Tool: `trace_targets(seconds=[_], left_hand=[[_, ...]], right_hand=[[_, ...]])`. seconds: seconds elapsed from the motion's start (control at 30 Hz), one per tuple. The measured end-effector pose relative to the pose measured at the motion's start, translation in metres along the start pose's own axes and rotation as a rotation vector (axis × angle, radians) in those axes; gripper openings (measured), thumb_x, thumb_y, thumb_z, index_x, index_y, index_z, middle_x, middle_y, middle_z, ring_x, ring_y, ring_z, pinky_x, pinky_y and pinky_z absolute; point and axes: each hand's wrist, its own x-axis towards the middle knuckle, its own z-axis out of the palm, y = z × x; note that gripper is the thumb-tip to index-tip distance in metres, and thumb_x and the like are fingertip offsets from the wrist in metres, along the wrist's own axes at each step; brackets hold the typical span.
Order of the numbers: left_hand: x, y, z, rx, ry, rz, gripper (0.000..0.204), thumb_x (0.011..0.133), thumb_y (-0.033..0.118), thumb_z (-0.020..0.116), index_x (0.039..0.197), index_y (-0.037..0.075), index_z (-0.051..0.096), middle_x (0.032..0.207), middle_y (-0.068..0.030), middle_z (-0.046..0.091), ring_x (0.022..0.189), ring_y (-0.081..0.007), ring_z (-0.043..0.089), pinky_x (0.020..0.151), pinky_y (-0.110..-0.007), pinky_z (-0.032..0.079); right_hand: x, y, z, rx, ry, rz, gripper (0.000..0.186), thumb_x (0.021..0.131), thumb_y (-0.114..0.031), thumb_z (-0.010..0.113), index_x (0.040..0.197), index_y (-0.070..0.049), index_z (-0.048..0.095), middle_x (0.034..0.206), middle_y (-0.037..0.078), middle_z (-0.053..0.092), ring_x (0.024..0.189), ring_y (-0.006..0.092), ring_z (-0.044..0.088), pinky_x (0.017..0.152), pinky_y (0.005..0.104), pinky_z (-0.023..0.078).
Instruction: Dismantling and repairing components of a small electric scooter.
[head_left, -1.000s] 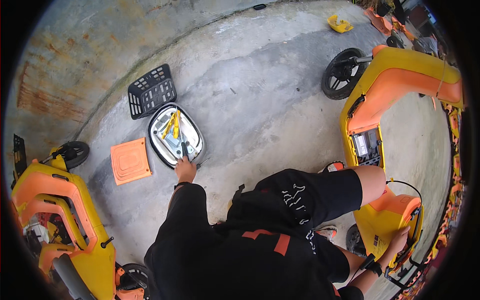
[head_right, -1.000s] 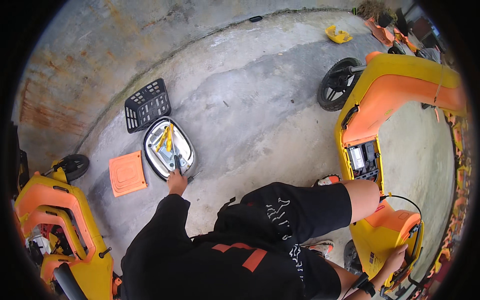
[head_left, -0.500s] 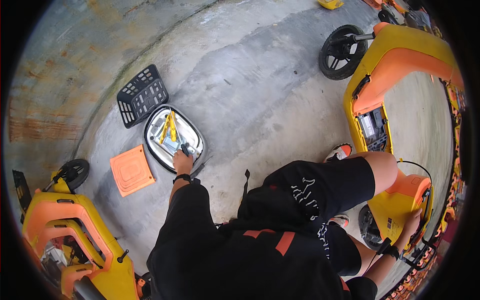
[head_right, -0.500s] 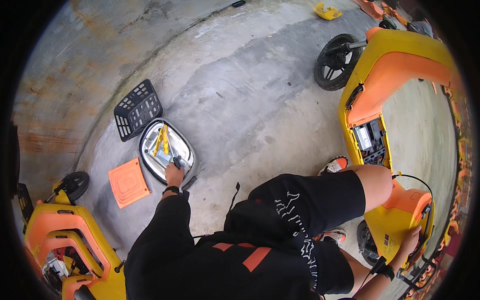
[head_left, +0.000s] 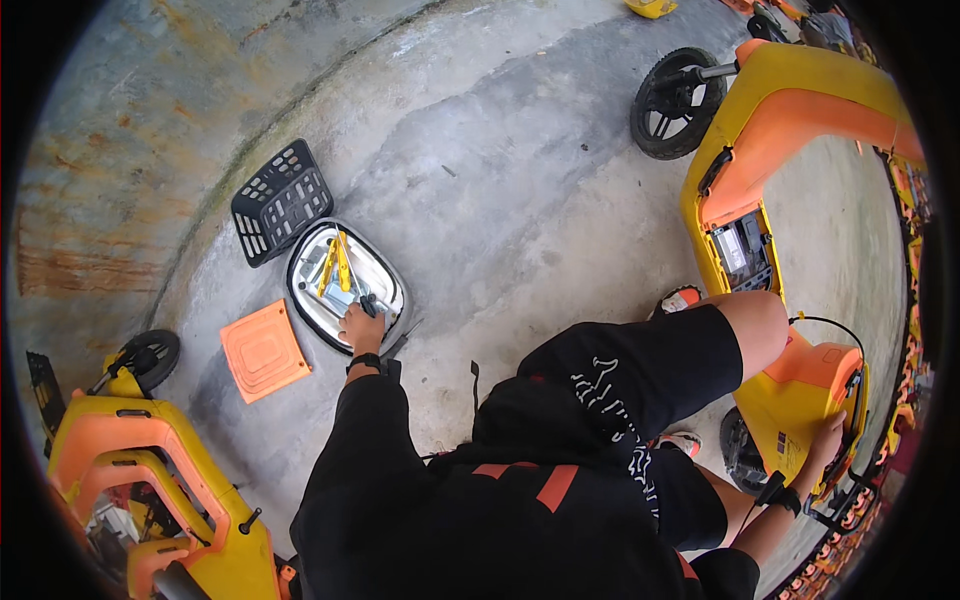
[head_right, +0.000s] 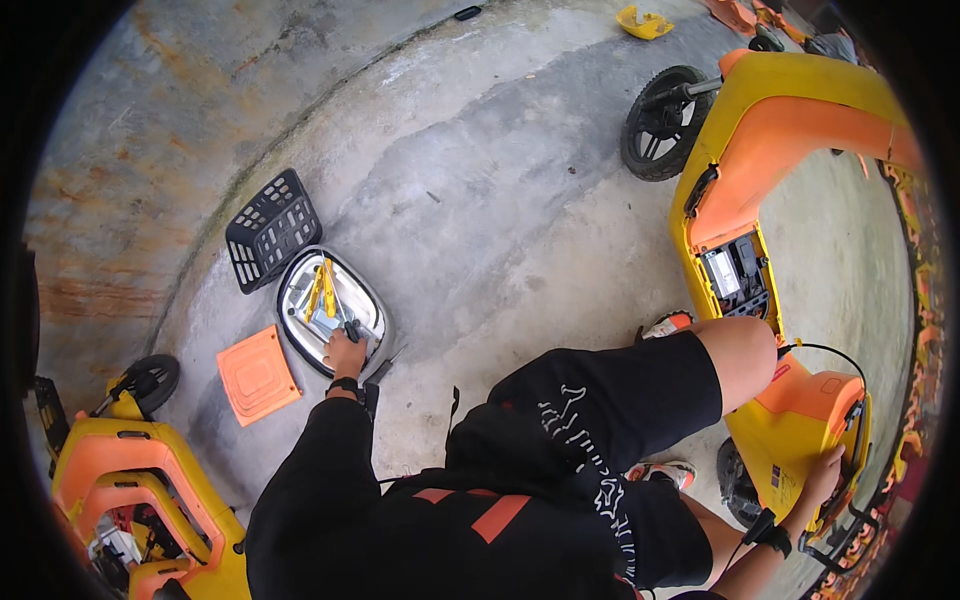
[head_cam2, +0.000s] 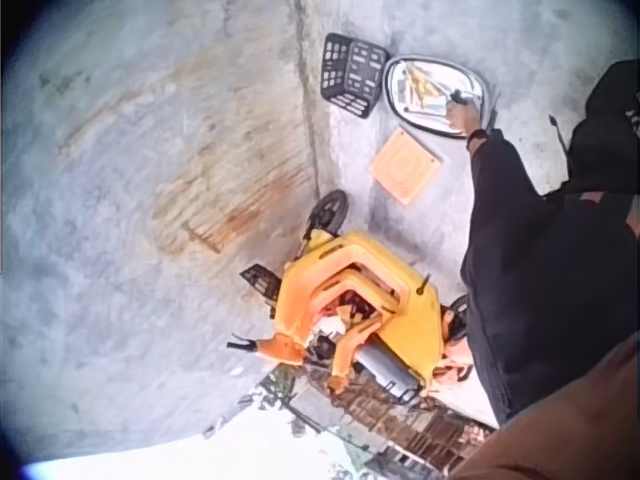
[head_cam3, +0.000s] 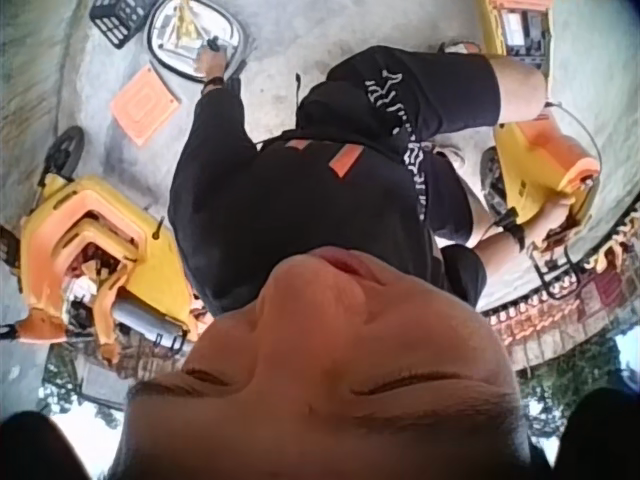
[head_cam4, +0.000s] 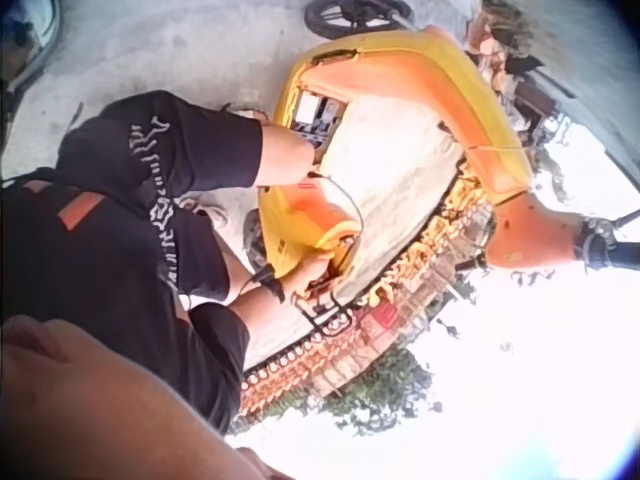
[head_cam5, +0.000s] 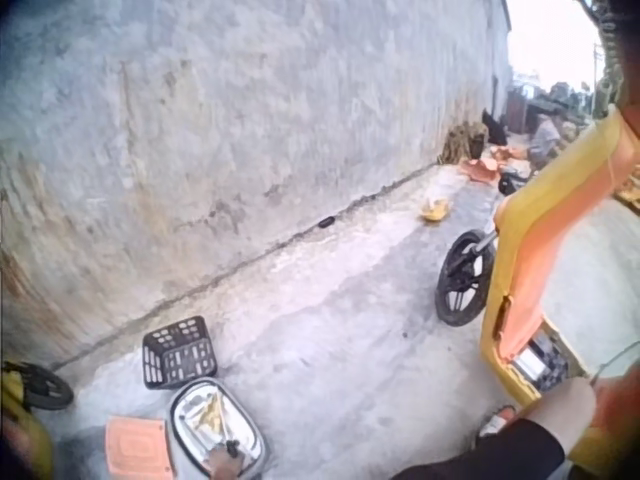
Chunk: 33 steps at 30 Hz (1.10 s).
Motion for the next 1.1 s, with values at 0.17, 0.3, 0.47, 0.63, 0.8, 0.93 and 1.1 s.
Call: trace_targets(seconds=[0.17,0.3,0.47,0.63,0.8,0.93,1.1], left_hand=[[0.013,0.033,0.003,-0.098,0.427,0.194,0.038,0.080,0.021,0.064,0.114,0.006,0.058,0.108,-0.0133,0.059,0.109,-0.0342,0.052,0.087,-0.050,0.041],[0.022,0.095,-0.029,-0.531,0.176,0.785,0.018,0.086,0.009,0.057,0.101,0.001,0.063,0.086,-0.0163,0.064,0.077,-0.0313,0.063,0.070,-0.039,0.050],[0.010,0.130,-0.018,-0.597,-0.230,0.671,0.018,0.088,0.011,0.058,0.101,0.001,0.064,0.080,-0.0159,0.065,0.076,-0.0290,0.065,0.075,-0.037,0.052],[-0.060,0.065,0.072,0.414,-0.190,0.807,0.043,0.085,0.012,0.055,0.124,-0.005,0.048,0.128,-0.0184,0.053,0.116,-0.0336,0.052,0.087,-0.042,0.047],[-0.071,0.007,0.113,0.667,0.143,0.852,0.042,0.090,0.018,0.050,0.127,0.000,0.050,0.126,-0.0135,0.051,0.121,-0.0279,0.046,0.092,-0.039,0.040],[-0.060,0.019,0.129,0.641,0.005,0.592,0.026,0.091,0.015,0.049,0.112,0.002,0.054,0.111,-0.0134,0.058,0.103,-0.0282,0.057,0.084,-0.039,0.047],[-0.050,0.043,0.148,0.625,-0.050,0.450,0.020,0.096,0.016,0.046,0.111,0.005,0.052,0.106,-0.0124,0.064,0.100,-0.0271,0.064,0.082,-0.037,0.053]], right_hand=[[0.004,0.010,0.001,-0.033,-0.005,0.017,0.078,0.094,-0.067,0.019,0.134,-0.010,0.054,0.124,0.022,0.059,0.115,0.0424,0.054,0.096,0.0485,0.043],[0.011,0.015,0.004,-0.059,0.009,0.048,0.077,0.095,-0.066,0.020,0.133,-0.009,0.054,0.124,0.023,0.059,0.115,0.0423,0.054,0.096,0.0474,0.043],[0.020,0.010,0.004,-0.033,-0.015,0.028,0.075,0.096,-0.064,0.021,0.135,-0.008,0.052,0.128,0.022,0.057,0.119,0.0409,0.052,0.098,0.0446,0.042],[0.011,0.015,-0.003,-0.080,0.045,0.066,0.078,0.095,-0.066,0.018,0.135,-0.008,0.052,0.129,0.021,0.057,0.119,0.0405,0.053,0.098,0.0452,0.042],[0.002,-0.006,0.004,-0.033,0.012,0.070,0.076,0.095,-0.066,0.021,0.132,-0.010,0.055,0.123,0.023,0.060,0.116,0.0417,0.054,0.096,0.0456,0.043],[-0.011,-0.016,-0.007,-0.015,0.021,0.058,0.073,0.096,-0.063,0.021,0.130,-0.009,0.057,0.119,0.023,0.062,0.111,0.0427,0.056,0.093,0.0473,0.044],[-0.039,-0.038,-0.019,-0.035,0.106,0.021,0.069,0.100,-0.054,0.020,0.108,-0.003,0.065,0.104,0.025,0.065,0.099,0.0448,0.060,0.085,0.0524,0.045]])
